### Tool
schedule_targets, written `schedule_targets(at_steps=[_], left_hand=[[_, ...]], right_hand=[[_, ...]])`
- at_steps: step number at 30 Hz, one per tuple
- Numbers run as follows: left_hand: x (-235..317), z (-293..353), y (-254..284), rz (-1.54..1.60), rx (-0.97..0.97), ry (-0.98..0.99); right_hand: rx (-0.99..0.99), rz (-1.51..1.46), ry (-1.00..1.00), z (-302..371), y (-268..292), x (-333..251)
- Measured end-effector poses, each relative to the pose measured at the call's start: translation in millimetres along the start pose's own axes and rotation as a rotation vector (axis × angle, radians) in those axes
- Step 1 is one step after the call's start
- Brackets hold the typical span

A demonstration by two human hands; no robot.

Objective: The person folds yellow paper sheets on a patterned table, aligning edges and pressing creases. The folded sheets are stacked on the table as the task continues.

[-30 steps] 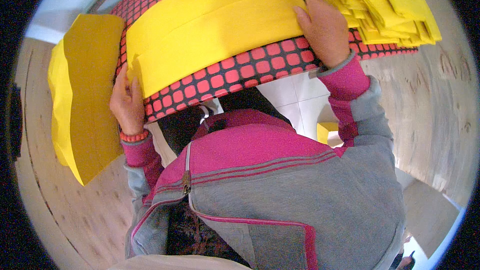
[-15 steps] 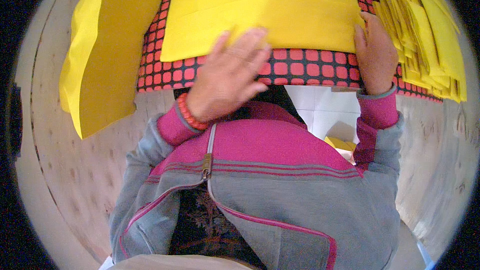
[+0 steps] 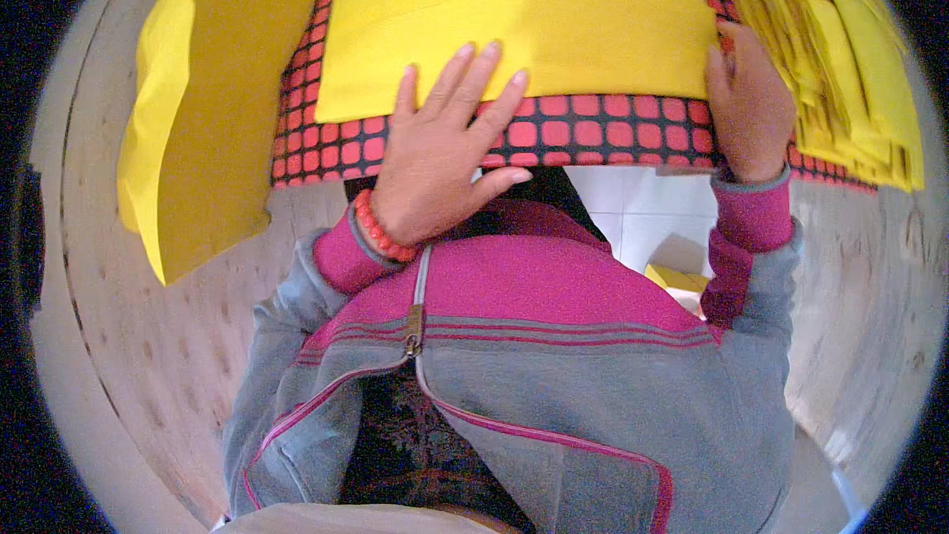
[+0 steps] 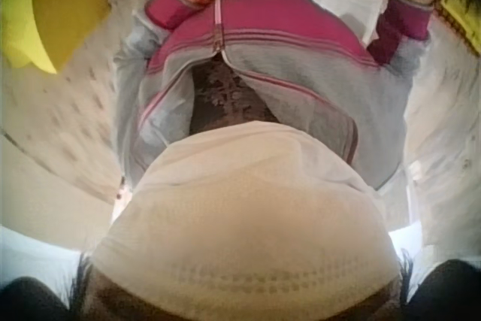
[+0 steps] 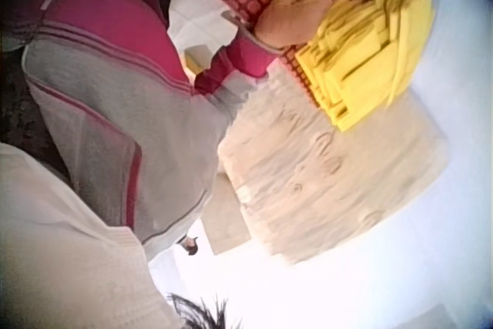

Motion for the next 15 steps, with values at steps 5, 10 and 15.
schedule_targets(at_steps=[5,10,15], left_hand=[[1,-2,1,-0.017,-0.022,0.01],[-2,-1,-3,-0.073,-0.034,-0.017],[-4,0,-6,-0.084,-0.053,0.032]], right_hand=[[0.217,0.065,0.143,13,15,-23],[0.039,-0.315,0.412,62,-17,-112],[-0.167,-0.369,0.454,83,-33,-142]])
Point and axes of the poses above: each hand's wrist, its own z-axis away from the middle knuckle, its own y-axis out of the back of the hand, x = y × z, the point moved 1 cm from there along -z, towards the middle knuckle, and after that the axes turned 13 degrees about -y, right-handed, at the moved point
